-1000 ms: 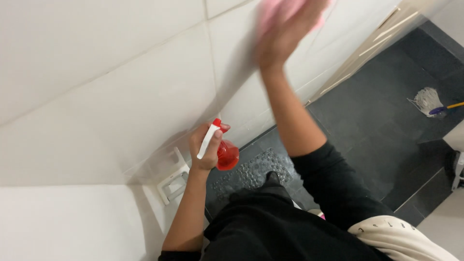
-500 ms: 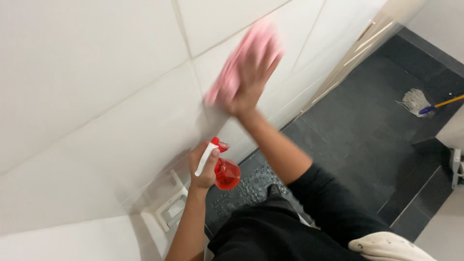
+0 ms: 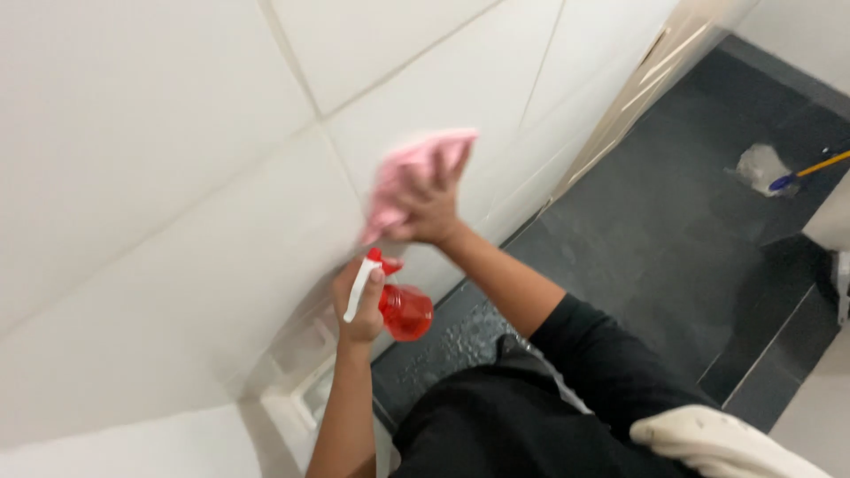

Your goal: The person sprays a red cleaning solution onto white tiled walls and wipes the surfaces with a pink cloth. They clean a metal towel rack and the tiles below it, moving systematically across the wall area.

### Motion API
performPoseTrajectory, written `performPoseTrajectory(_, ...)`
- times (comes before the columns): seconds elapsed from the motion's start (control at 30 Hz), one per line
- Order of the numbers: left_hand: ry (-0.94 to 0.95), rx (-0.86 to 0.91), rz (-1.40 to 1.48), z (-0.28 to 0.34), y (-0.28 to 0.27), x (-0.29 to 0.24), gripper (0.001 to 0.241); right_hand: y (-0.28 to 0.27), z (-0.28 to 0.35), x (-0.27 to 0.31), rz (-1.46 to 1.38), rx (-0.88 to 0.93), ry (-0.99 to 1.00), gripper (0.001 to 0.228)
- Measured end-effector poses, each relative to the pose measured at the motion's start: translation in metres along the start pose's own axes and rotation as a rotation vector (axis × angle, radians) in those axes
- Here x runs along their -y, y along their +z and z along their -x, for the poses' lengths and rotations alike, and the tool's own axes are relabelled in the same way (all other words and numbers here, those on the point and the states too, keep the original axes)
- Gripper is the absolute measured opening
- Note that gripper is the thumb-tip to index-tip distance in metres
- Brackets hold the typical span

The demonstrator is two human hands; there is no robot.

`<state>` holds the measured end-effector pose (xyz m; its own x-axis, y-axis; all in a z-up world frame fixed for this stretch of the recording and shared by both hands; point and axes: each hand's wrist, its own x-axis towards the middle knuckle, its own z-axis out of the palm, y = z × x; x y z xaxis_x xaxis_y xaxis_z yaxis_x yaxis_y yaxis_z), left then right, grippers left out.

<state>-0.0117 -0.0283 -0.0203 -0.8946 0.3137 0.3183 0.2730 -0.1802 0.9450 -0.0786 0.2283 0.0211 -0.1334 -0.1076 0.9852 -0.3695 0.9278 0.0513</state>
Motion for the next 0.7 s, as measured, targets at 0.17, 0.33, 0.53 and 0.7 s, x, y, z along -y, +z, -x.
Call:
performPoseTrajectory(0.17, 0.05, -0.031, -0.089, 0.002, -0.002, -0.02, 0.039, 0.078, 0.047, -0.103, -0.344, -0.284, 0.778, 0.07)
performPoseTrajectory(0.33, 0.027, -0.043, -0.152, -0.004, -0.006, -0.009, 0.039, 0.029, -0.072, 0.003, -0.101, -0.046, 0.286, 0.074)
performPoseTrajectory(0.53, 0.012, -0.026, -0.144, -0.003, -0.002, -0.021, 0.04, 0.057, 0.074, -0.056, -0.134, -0.05, 0.424, 0.075)
performPoseTrajectory(0.7, 0.016, -0.028, -0.228, -0.004, -0.001, -0.036, 0.04, 0.092, 0.027, -0.08, -0.514, -0.35, 0.859, 0.058)
